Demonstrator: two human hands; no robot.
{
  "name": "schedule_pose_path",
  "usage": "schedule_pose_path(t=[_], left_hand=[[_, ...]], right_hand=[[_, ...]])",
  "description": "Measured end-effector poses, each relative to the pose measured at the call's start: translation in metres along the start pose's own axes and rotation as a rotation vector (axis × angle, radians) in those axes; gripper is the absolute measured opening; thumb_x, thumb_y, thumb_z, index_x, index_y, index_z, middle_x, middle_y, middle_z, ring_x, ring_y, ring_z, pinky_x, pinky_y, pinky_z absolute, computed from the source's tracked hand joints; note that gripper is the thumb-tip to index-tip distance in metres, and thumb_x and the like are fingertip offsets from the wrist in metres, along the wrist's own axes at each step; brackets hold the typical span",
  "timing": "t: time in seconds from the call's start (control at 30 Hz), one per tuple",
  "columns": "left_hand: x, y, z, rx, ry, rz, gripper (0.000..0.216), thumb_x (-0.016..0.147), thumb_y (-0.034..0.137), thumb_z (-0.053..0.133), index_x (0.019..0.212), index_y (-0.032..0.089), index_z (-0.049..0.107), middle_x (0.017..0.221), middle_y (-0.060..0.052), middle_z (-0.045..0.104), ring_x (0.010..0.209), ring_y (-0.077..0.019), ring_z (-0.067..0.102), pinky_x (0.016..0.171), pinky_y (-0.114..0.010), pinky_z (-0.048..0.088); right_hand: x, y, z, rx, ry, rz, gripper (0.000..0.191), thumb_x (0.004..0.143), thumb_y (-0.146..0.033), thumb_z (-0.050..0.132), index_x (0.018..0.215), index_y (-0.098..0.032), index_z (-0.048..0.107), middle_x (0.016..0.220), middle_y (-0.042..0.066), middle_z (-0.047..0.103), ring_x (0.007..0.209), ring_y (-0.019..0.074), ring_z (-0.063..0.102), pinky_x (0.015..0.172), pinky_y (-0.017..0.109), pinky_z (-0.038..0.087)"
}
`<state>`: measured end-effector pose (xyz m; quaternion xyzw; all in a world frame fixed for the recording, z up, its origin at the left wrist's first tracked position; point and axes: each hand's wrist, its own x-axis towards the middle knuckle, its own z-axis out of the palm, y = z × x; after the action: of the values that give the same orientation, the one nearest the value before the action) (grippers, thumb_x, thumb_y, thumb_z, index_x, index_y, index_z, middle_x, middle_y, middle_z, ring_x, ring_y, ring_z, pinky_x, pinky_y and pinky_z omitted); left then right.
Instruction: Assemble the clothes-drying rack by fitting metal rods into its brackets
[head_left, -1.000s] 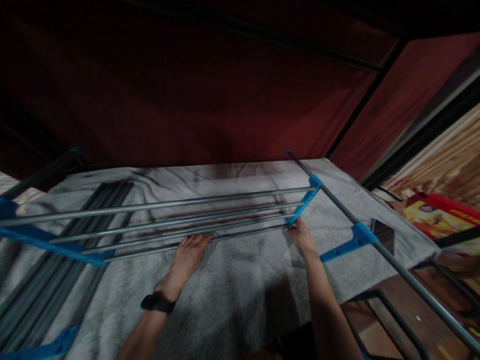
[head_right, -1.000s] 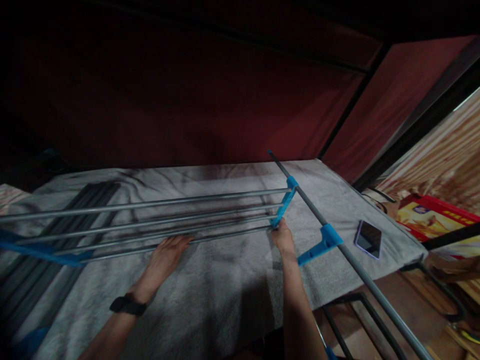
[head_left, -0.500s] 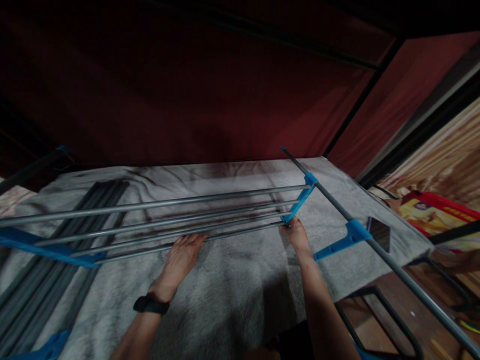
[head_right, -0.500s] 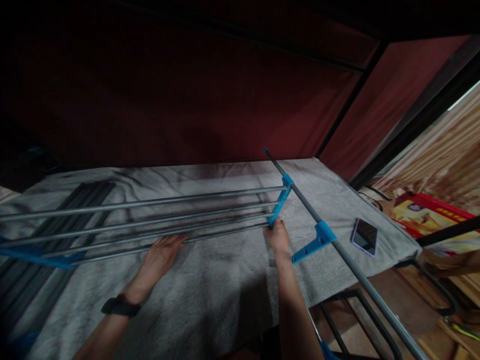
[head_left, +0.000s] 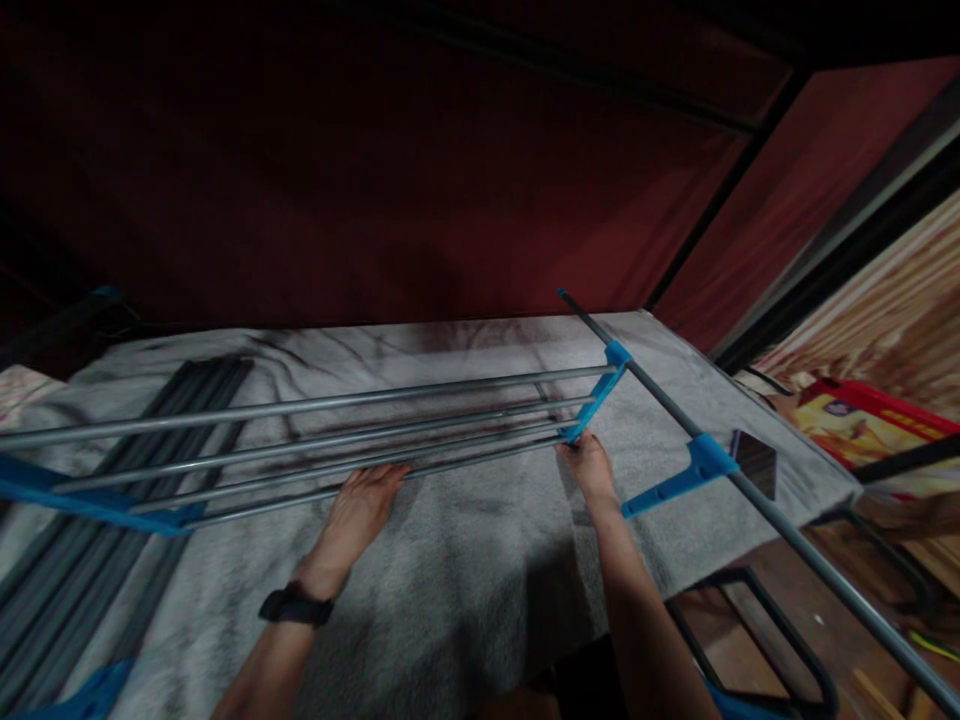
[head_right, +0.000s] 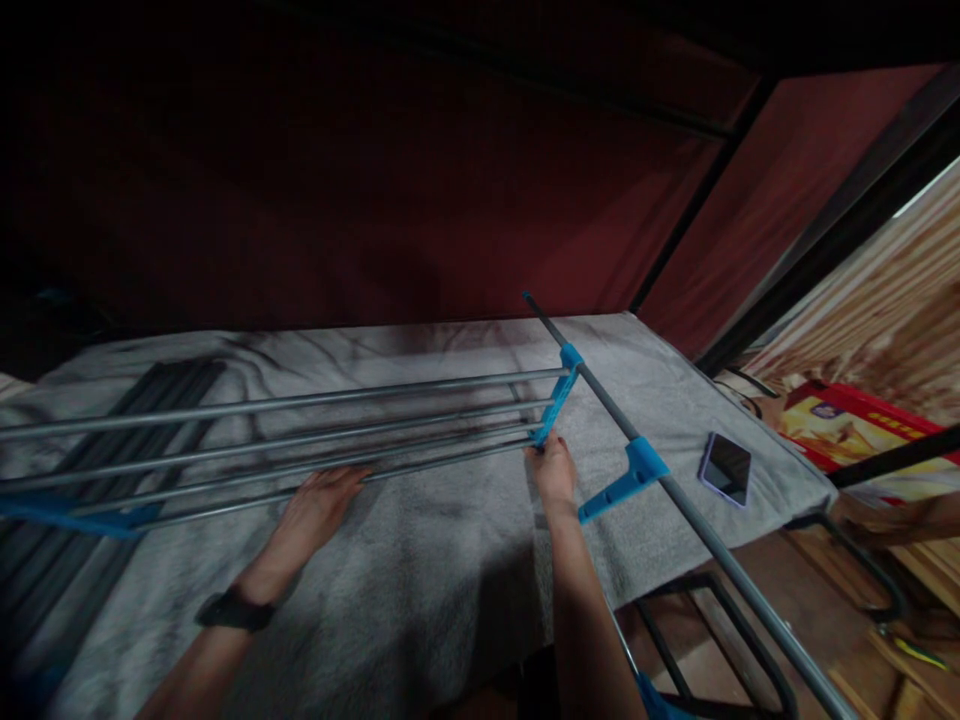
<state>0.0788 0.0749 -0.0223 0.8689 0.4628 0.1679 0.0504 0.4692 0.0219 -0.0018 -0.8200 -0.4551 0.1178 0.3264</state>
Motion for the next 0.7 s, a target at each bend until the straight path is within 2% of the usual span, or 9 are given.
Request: schedule_pose_path(t=[0.17,0.33,0.5,0.6,0.7], left_hand=[[-0.001,-0.001,0.000,0.001,-0.013,-0.009,0.038,0.100,0.024,0.041,0.125,0.023,0.070,0.115,-0.009,0.076,0.108,-0.0241,0.069,0.099,-0.041,0.050],[0.000,0.007,-0.011,0.005,-0.003,-0.039,0.037,0.101,0.025,0.044,0.127,0.023,0.069,0.116,-0.009,0.076,0.108,-0.0259,0.070,0.098,-0.042,0.050],[-0.003,0.015,-0.022,-0.038,-0.055,-0.105,0.034,0.095,0.015,0.055,0.124,0.025,0.070,0.112,-0.008,0.076,0.106,-0.0216,0.070,0.099,-0.036,0.050],[-0.009,0.011,-0.028,0.015,-0.060,-0.188,0.031,0.095,0.013,0.055,0.117,0.025,0.073,0.106,-0.008,0.076,0.105,-0.0225,0.069,0.098,-0.038,0.049],[-0.018,0.009,-0.038,0.085,-0.027,-0.264,0.030,0.095,0.011,0.051,0.111,0.023,0.073,0.103,-0.009,0.074,0.108,-0.0238,0.066,0.104,-0.041,0.045]], right_hand=[[-0.003,-0.010,-0.006,-0.018,-0.016,0.031,0.022,0.083,-0.027,0.065,0.105,-0.022,0.067,0.090,0.005,0.071,0.091,0.0214,0.067,0.078,0.028,0.050],[-0.005,-0.014,-0.007,-0.031,-0.021,0.027,0.025,0.083,-0.032,0.064,0.105,-0.023,0.067,0.091,0.006,0.072,0.091,0.0231,0.068,0.078,0.030,0.051],[0.001,0.009,0.002,-0.004,-0.061,-0.002,0.035,0.078,-0.045,0.064,0.104,-0.021,0.067,0.090,0.010,0.072,0.093,0.0296,0.069,0.081,0.039,0.054],[0.016,0.027,0.014,-0.007,-0.078,0.047,0.046,0.072,-0.053,0.066,0.105,-0.020,0.066,0.092,0.014,0.071,0.096,0.0353,0.068,0.085,0.047,0.054],[0.028,0.038,0.020,0.067,-0.178,0.112,0.051,0.066,-0.055,0.069,0.105,-0.022,0.067,0.090,0.014,0.072,0.098,0.0381,0.069,0.089,0.050,0.054]])
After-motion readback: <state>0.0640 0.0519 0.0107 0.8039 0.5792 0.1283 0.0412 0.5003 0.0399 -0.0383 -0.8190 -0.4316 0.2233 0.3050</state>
